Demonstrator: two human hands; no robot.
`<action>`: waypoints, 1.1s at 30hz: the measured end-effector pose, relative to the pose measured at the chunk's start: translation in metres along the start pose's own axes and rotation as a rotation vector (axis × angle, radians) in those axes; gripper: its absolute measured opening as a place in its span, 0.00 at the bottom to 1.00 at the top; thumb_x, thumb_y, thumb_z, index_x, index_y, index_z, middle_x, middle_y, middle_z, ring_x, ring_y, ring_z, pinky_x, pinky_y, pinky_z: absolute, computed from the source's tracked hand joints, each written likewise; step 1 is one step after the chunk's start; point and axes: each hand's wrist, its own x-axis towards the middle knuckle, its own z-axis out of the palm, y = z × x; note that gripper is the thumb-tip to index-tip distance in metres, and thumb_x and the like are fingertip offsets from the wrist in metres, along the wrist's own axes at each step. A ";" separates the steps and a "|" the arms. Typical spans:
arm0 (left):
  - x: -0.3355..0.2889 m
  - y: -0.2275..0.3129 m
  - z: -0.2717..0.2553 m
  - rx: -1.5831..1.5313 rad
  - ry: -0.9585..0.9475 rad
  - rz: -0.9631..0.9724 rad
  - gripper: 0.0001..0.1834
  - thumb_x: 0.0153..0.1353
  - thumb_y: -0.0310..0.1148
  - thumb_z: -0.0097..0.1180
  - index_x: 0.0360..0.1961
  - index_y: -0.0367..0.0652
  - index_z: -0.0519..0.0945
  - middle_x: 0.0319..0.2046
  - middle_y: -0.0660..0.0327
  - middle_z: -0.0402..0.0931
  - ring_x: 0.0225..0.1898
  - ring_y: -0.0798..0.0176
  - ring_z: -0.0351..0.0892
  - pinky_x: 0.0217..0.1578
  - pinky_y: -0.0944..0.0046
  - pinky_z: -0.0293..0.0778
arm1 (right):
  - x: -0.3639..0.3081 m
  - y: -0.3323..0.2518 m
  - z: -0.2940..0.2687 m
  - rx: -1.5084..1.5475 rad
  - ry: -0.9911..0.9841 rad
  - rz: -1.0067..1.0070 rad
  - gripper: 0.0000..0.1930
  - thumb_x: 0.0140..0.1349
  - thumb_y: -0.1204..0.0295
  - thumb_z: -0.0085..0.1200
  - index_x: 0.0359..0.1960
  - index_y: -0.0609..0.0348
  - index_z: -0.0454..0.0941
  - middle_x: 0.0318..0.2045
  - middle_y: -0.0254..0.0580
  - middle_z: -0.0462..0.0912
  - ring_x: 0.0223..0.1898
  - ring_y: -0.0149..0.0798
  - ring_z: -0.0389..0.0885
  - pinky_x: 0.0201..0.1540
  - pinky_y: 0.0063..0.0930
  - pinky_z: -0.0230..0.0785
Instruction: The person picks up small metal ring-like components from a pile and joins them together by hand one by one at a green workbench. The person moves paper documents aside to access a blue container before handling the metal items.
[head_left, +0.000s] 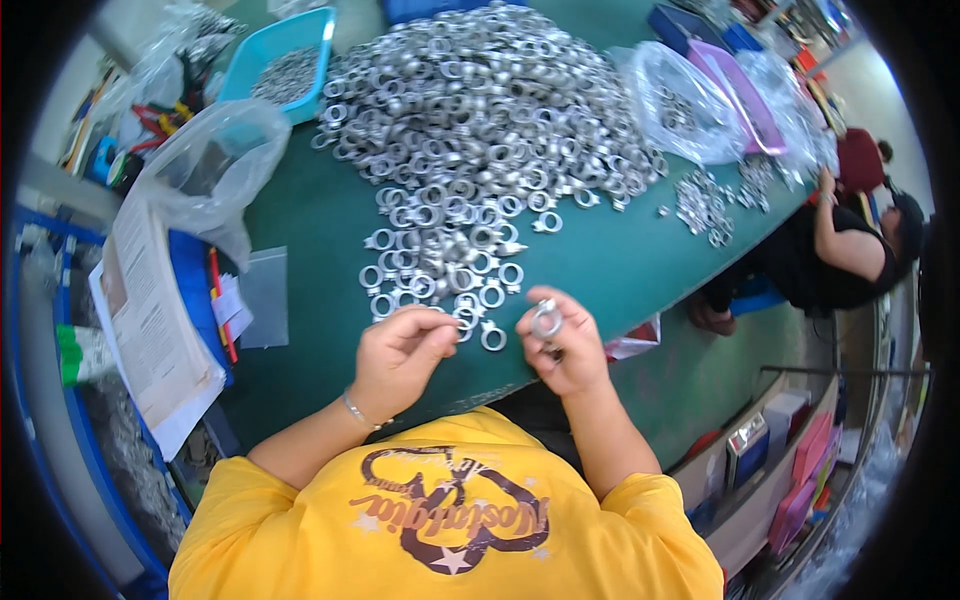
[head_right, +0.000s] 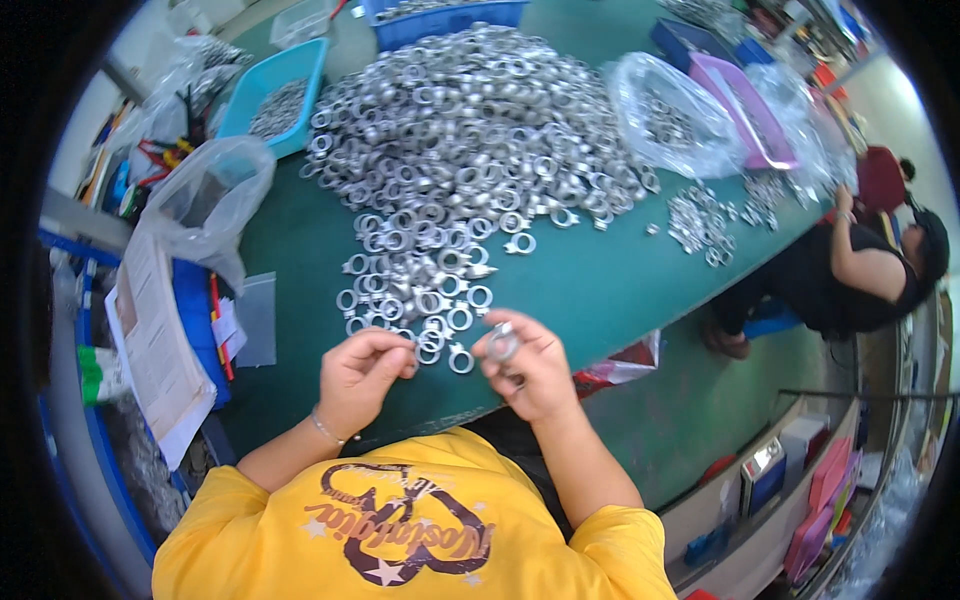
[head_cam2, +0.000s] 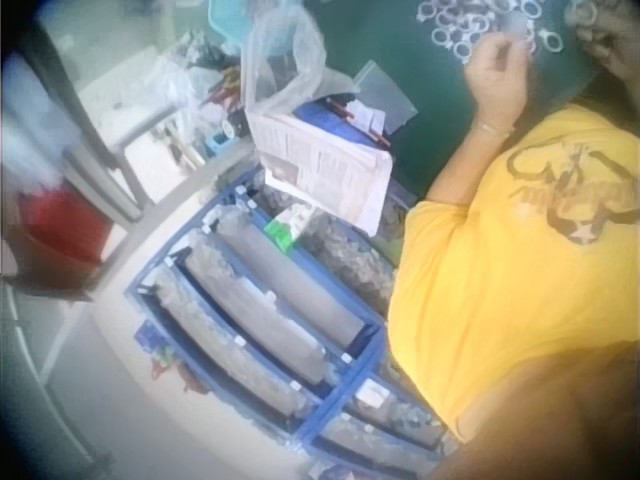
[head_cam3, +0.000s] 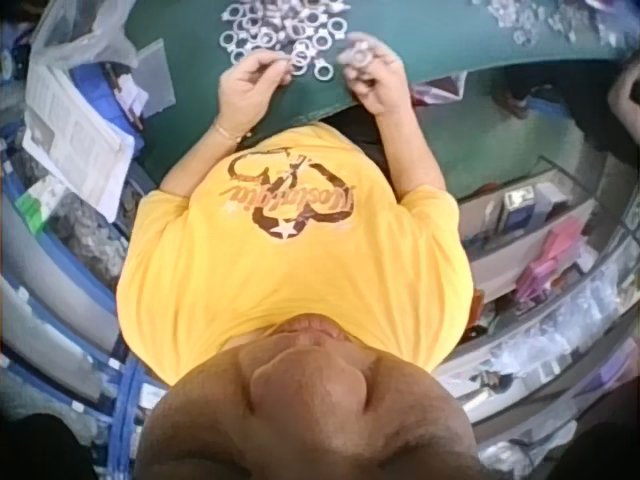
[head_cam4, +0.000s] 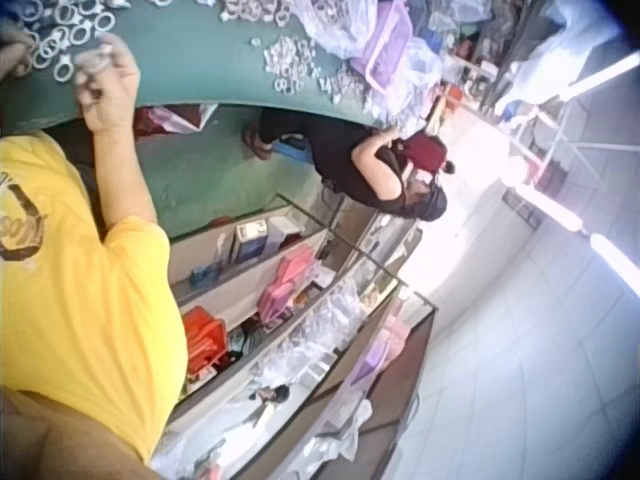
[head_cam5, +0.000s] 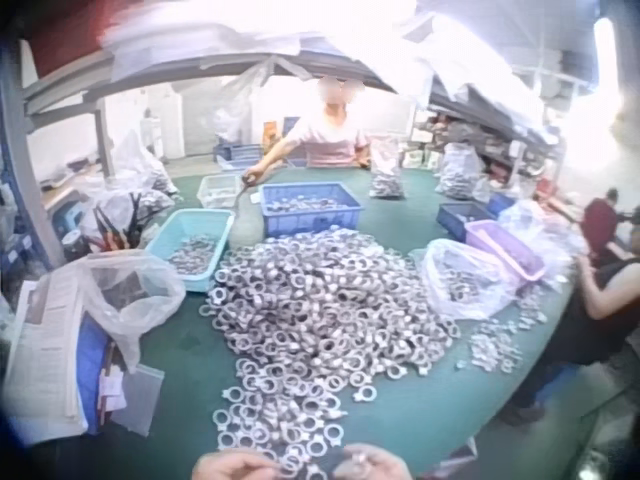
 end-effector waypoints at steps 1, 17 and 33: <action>-0.001 0.000 0.000 -0.017 0.029 0.004 0.04 0.60 0.22 0.52 0.36 0.33 0.77 0.30 0.61 0.75 0.29 0.72 0.75 0.33 0.74 0.73 | -0.003 -0.012 -0.014 0.130 -0.035 -0.076 0.16 0.58 0.77 0.50 0.50 0.59 0.71 0.33 0.47 0.80 0.22 0.31 0.74 0.16 0.13 0.59; 0.015 0.008 0.013 0.582 -0.030 0.205 0.05 0.51 0.18 0.58 0.30 0.35 0.79 0.29 0.61 0.74 0.25 0.72 0.74 0.26 0.75 0.70 | 0.018 0.005 -0.302 -1.805 0.444 -0.363 0.18 0.59 0.63 0.45 0.43 0.64 0.76 0.42 0.55 0.79 0.48 0.46 0.76 0.50 0.36 0.66; 0.073 -0.011 0.044 1.206 -0.211 0.414 0.10 0.43 0.29 0.64 0.30 0.44 0.79 0.31 0.62 0.70 0.35 0.57 0.70 0.36 0.60 0.64 | -0.009 -0.010 -0.229 -1.355 0.827 -0.482 0.10 0.57 0.76 0.50 0.40 0.66 0.75 0.35 0.52 0.80 0.34 0.41 0.79 0.39 0.28 0.70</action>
